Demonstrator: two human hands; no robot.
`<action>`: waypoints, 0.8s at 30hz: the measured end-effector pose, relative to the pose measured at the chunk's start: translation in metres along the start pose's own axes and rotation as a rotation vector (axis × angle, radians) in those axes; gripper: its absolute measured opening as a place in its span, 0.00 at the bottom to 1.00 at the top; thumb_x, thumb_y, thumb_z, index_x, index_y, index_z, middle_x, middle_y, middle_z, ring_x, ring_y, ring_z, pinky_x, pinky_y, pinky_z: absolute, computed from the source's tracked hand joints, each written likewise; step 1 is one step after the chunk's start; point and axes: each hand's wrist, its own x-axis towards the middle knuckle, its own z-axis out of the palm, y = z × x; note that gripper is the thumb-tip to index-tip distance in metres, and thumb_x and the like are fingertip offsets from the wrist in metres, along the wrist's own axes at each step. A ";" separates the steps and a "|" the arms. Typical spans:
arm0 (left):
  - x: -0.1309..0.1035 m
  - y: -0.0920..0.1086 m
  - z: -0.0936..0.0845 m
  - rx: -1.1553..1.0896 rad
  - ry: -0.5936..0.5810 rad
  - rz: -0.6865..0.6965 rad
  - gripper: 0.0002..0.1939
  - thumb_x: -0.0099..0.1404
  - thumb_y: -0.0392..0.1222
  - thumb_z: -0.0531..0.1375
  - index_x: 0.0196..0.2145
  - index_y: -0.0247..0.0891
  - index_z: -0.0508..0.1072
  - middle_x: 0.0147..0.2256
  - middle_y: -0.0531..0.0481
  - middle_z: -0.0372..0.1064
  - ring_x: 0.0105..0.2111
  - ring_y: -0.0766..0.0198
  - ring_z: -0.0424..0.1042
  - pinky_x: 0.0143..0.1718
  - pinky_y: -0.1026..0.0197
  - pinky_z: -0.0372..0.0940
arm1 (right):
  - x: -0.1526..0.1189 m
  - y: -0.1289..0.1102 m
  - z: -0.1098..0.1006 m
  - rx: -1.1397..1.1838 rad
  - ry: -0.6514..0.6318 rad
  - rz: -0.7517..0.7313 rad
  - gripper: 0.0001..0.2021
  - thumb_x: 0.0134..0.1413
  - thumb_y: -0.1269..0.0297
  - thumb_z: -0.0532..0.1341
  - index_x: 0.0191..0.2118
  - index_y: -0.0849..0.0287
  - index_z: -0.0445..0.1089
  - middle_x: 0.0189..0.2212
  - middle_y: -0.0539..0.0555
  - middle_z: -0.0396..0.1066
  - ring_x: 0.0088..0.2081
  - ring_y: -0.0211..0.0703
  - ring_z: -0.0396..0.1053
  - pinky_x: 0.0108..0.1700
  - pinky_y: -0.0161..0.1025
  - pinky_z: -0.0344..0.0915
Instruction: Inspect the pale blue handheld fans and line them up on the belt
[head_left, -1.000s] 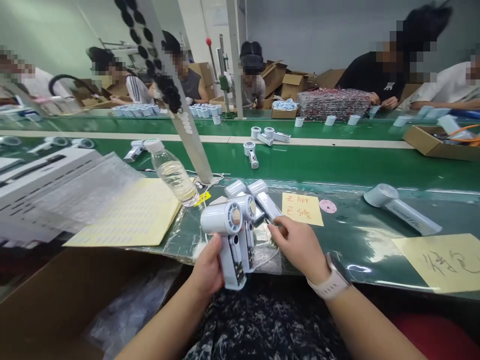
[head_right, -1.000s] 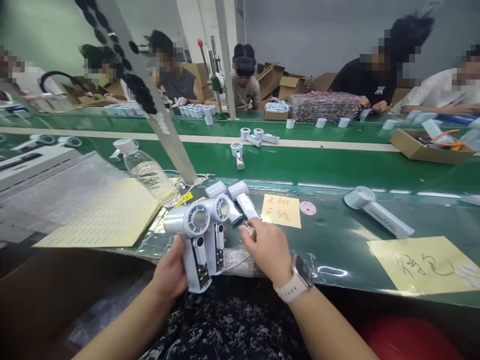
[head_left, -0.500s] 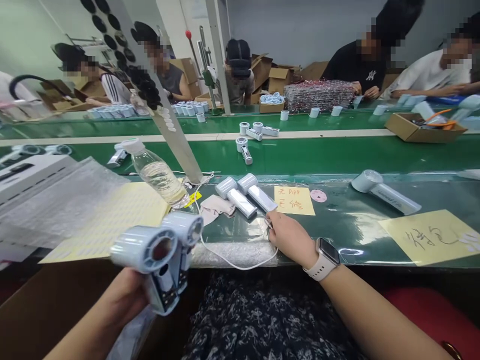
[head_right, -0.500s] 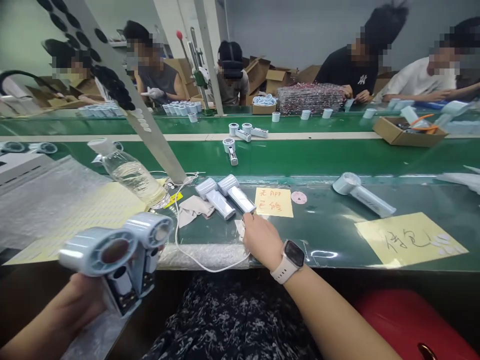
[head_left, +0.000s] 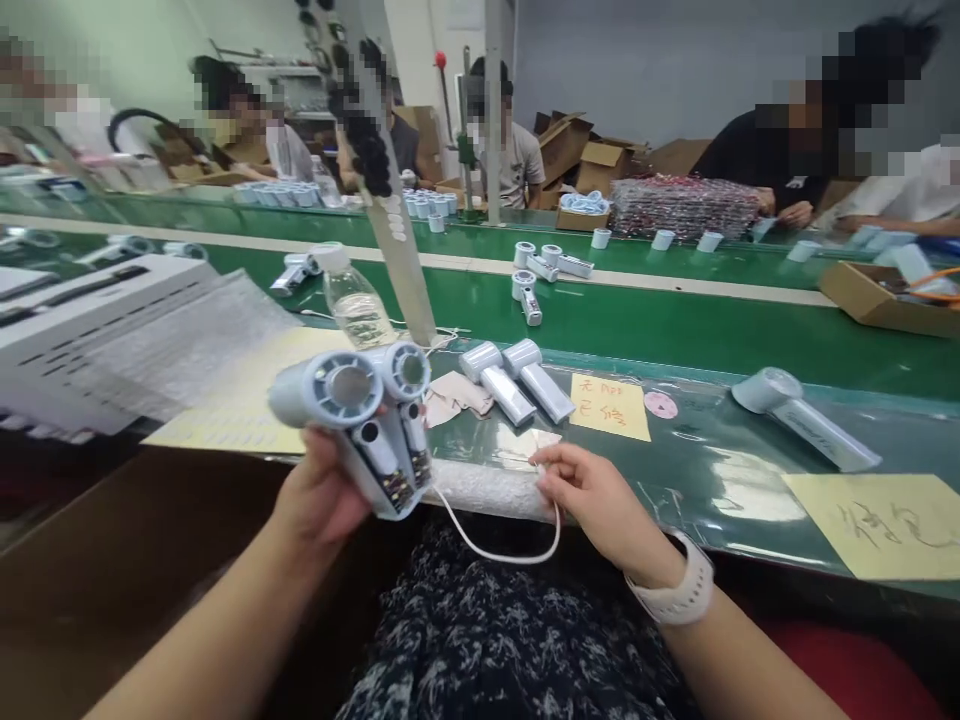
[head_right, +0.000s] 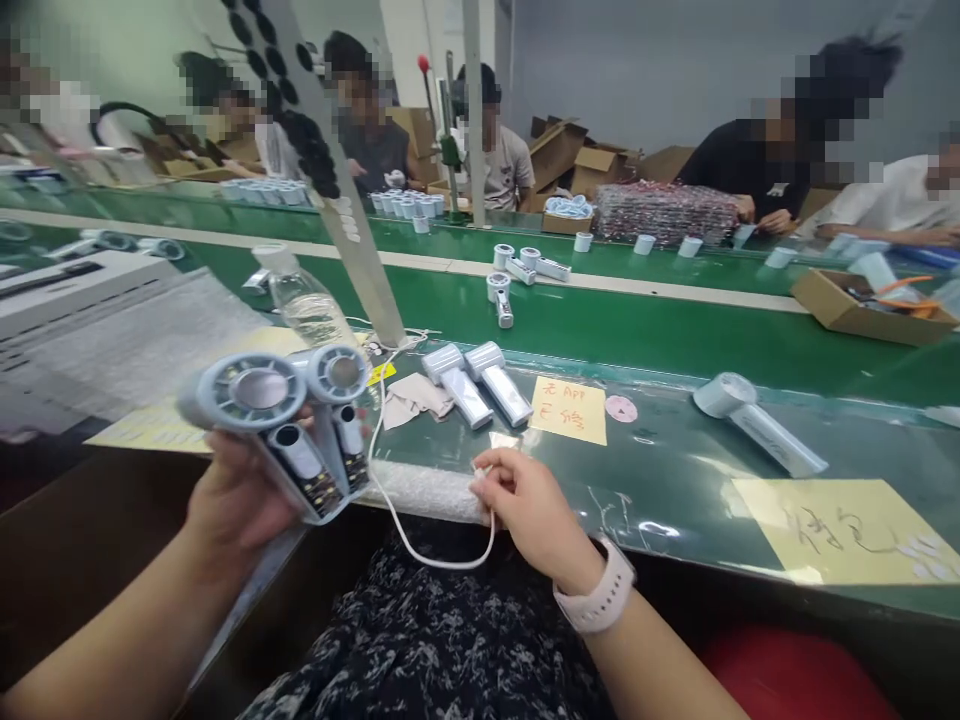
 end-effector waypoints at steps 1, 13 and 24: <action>0.001 -0.005 0.010 -0.043 0.007 0.006 0.28 0.44 0.65 0.71 0.37 0.43 0.79 0.44 0.47 0.79 0.45 0.48 0.77 0.49 0.46 0.73 | -0.005 -0.003 0.004 0.169 -0.086 -0.002 0.10 0.63 0.62 0.55 0.45 0.60 0.68 0.25 0.48 0.71 0.27 0.39 0.70 0.32 0.36 0.66; 0.015 -0.044 0.089 -0.190 -0.067 0.097 0.34 0.43 0.75 0.63 0.22 0.38 0.69 0.42 0.45 0.76 0.48 0.46 0.74 0.47 0.49 0.72 | -0.018 -0.025 0.047 0.539 -0.094 -0.197 0.14 0.58 0.59 0.60 0.24 0.59 0.67 0.18 0.47 0.62 0.22 0.36 0.60 0.28 0.34 0.57; 0.012 -0.046 0.083 -0.196 0.012 0.103 0.34 0.46 0.76 0.62 0.23 0.39 0.67 0.42 0.46 0.75 0.44 0.51 0.74 0.41 0.53 0.71 | -0.024 -0.025 0.044 0.313 -0.047 -0.352 0.12 0.64 0.60 0.54 0.29 0.57 0.64 0.34 0.53 0.69 0.37 0.43 0.66 0.40 0.38 0.60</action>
